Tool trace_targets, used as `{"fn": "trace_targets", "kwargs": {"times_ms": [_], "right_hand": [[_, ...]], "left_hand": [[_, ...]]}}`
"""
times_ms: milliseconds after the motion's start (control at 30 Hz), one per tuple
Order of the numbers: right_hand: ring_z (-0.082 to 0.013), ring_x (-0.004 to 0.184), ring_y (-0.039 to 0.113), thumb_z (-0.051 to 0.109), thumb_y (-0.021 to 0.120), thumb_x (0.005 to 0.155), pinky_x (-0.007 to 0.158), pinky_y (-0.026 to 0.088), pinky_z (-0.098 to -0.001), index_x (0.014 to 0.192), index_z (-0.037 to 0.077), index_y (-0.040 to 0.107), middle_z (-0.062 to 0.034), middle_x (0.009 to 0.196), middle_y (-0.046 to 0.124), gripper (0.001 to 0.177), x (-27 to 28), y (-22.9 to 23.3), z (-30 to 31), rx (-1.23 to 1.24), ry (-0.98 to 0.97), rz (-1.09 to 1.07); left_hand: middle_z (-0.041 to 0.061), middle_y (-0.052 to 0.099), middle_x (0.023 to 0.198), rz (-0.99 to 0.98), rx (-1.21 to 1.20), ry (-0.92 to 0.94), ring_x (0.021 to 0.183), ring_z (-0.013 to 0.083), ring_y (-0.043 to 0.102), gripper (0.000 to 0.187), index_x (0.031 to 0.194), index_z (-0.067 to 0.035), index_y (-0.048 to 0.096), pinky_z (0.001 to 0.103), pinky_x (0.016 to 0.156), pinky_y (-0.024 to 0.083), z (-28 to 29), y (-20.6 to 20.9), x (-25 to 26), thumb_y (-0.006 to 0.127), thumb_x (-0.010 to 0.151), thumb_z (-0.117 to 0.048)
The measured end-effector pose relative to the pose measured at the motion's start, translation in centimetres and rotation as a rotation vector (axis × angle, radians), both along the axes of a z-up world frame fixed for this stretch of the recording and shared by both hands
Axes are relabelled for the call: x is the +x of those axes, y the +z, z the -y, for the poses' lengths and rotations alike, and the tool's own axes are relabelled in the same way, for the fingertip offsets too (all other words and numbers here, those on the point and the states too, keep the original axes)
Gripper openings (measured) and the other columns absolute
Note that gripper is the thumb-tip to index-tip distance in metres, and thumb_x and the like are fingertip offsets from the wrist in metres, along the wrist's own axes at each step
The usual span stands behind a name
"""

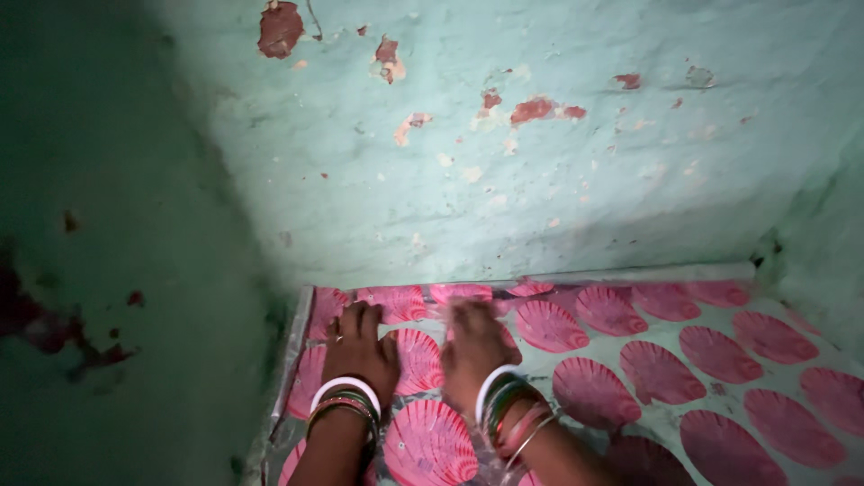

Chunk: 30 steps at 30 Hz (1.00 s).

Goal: The person moves several artificial flower pots from a shelf to a nearby surface, then wipes the shelf with a cloth. The shelf is covered with a pink leaf-patterned sheet and is located in a room with peeling green paint.

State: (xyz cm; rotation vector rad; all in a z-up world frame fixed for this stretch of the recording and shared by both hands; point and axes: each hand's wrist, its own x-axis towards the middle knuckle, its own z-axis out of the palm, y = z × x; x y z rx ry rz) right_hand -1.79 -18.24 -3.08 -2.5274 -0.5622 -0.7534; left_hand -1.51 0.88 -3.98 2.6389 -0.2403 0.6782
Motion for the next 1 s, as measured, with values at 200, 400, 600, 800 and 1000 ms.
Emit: {"fn": "trace_targets", "kwargs": {"times_ms": [200,400,600,800,1000], "right_hand": [[-0.0361,0.148,0.035,-0.002,0.055,0.089,0.12,0.03,-0.0421,0.147,0.005,0.049,-0.0131,0.158,0.044,0.059,-3.1,2.5,-2.1,-0.042,0.331,-0.299],[-0.0309,0.148,0.037,-0.004,0.052,0.089,0.12,0.032,-0.0395,0.149,0.014,0.05,-0.0047,0.159,0.044,0.063,-1.6,3.1,-2.7,-0.136,0.27,-0.312],[-0.0321,0.145,0.039,-0.005,0.053,0.087,0.119,0.032,-0.0392,0.15,0.011,0.047,-0.0117,0.157,0.045,0.065,-0.4,1.0,-2.9,-0.116,0.282,-0.261],[-0.0349,0.147,0.039,-0.003,0.055,0.08,0.121,0.031,-0.0407,0.148,0.003,0.048,-0.0185,0.156,0.046,0.068,-0.5,-1.4,-7.6,-0.184,0.224,-0.137],[-0.0384,0.142,0.038,0.009,0.057,0.09,0.116,0.029,-0.0461,0.149,0.001,0.048,-0.0217,0.155,0.045,0.06,-1.9,1.9,-8.5,-0.084,0.199,-0.186]], "left_hand": [[0.023,0.044,0.148,-0.085,-0.151,-0.09,0.137,0.0405,0.041,0.05,0.14,-0.005,0.05,0.05,0.12,0.027,-1.2,0.0,-0.1,0.055,0.094,-0.026],[0.027,0.037,0.155,-0.203,0.145,0.007,0.147,0.0411,0.033,0.054,0.14,0.003,0.045,0.049,0.121,0.024,-2.3,1.5,-2.4,0.051,0.098,-0.029],[0.021,0.028,0.163,-0.263,0.202,0.03,0.152,0.0354,0.024,0.066,0.152,0.0,0.032,0.043,0.125,0.018,-4.7,0.6,-4.3,0.039,0.101,-0.043],[0.022,0.022,0.164,-0.234,0.22,0.009,0.151,0.0351,0.02,0.066,0.152,0.001,0.028,0.043,0.122,0.014,-4.9,-1.4,-3.1,0.033,0.101,-0.04],[0.021,0.027,0.163,-0.241,-0.021,-0.054,0.152,0.034,0.023,0.067,0.158,-0.002,0.026,0.042,0.124,0.016,-5.4,-1.2,-3.2,0.032,0.101,-0.038]]}}
